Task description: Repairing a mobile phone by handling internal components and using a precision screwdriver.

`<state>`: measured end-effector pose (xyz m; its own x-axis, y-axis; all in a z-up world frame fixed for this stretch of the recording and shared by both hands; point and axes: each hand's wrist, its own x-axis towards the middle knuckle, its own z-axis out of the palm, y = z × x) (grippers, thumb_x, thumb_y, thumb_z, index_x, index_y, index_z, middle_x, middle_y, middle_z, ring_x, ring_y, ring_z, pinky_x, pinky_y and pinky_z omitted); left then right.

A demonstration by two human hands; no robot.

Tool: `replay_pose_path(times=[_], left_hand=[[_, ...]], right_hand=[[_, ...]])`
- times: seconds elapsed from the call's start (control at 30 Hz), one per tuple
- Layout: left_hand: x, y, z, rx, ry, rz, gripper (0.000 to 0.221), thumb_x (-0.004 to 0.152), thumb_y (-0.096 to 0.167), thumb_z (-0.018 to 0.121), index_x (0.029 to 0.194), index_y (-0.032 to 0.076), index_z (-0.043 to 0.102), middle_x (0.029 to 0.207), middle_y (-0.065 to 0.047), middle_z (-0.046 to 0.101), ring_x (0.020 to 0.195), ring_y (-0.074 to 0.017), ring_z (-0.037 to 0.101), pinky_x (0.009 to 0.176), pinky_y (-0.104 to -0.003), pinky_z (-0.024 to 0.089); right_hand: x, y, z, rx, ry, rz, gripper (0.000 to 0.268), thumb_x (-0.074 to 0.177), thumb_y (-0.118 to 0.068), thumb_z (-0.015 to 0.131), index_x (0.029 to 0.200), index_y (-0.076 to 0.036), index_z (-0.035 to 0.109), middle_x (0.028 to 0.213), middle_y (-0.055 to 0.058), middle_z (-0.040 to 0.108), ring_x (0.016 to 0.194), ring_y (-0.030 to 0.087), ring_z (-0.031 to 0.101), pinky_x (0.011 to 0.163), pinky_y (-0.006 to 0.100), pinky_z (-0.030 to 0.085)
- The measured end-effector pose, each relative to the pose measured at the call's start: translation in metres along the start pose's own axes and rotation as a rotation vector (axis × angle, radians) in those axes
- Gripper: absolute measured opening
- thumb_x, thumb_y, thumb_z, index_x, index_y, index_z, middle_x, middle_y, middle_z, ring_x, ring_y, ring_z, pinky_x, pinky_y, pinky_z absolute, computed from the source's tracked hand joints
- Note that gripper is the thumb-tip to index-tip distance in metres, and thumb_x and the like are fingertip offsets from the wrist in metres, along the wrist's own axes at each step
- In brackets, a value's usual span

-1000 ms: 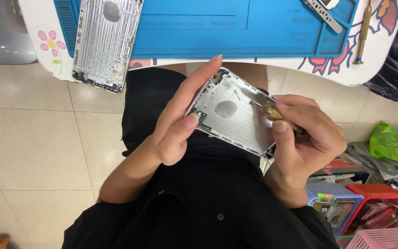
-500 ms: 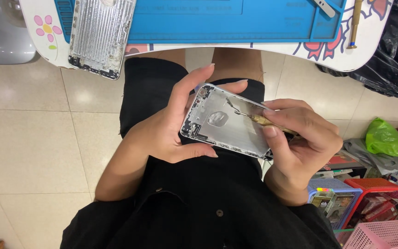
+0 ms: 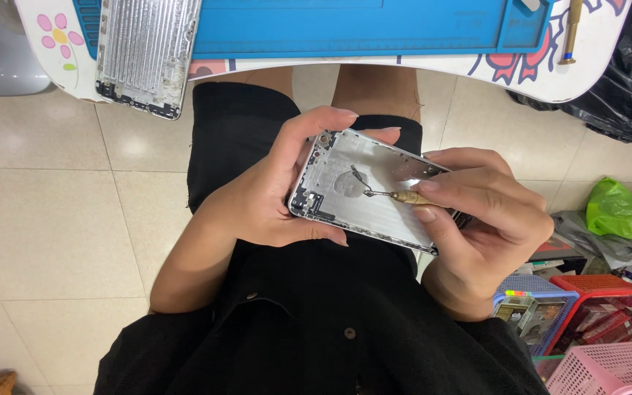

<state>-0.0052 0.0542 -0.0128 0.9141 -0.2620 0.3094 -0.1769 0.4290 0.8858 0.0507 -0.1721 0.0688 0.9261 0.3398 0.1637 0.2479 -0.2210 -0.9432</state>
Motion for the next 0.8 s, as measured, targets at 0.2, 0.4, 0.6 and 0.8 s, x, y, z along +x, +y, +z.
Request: replay_pose_path(times=[0.2, 0.4, 0.6, 0.8], left_hand=[[0.000, -0.002, -0.001, -0.025, 0.013, -0.016, 0.101, 0.091, 0.011, 0.092, 0.159, 0.014, 0.017, 0.162, -0.026, 0.043, 0.147, -0.0275, 0.047, 0.120, -0.035, 0.046], [0.003, 0.003, -0.006, 0.032, 0.000, -0.025, 0.103, 0.091, 0.011, 0.093, 0.160, 0.013, 0.016, 0.162, -0.026, 0.043, 0.147, -0.0272, 0.046, 0.120, -0.034, 0.044], [0.012, -0.005, -0.017, 0.110, -0.005, 0.011, 0.105, 0.089, 0.012, 0.094, 0.160, 0.012, 0.016, 0.163, -0.021, 0.042, 0.149, -0.0234, 0.044, 0.124, -0.033, 0.040], [0.037, -0.006, -0.042, 0.286, 0.082, -0.025, 0.103, 0.087, 0.018, 0.096, 0.157, 0.006, 0.022, 0.160, -0.018, 0.038, 0.153, -0.0238, 0.041, 0.130, -0.038, 0.038]], right_hand=[[0.004, -0.001, 0.002, -0.005, -0.005, 0.009, 0.023, 0.075, -0.004, 0.081, 0.097, -0.003, 0.075, 0.093, 0.010, 0.073, 0.096, 0.029, 0.073, 0.093, 0.035, 0.059], [0.006, -0.002, 0.004, -0.017, -0.007, 0.018, 0.023, 0.075, -0.002, 0.081, 0.097, -0.003, 0.075, 0.094, 0.010, 0.074, 0.095, 0.028, 0.071, 0.095, 0.036, 0.059], [0.019, 0.003, 0.006, -0.044, -0.014, 0.016, 0.023, 0.075, -0.001, 0.078, 0.098, -0.002, 0.075, 0.095, 0.010, 0.073, 0.099, 0.026, 0.072, 0.099, 0.036, 0.057], [0.048, 0.025, 0.007, -0.092, -0.007, 0.032, 0.024, 0.082, 0.008, 0.077, 0.106, 0.002, 0.074, 0.102, 0.013, 0.073, 0.109, 0.026, 0.070, 0.098, 0.033, 0.056]])
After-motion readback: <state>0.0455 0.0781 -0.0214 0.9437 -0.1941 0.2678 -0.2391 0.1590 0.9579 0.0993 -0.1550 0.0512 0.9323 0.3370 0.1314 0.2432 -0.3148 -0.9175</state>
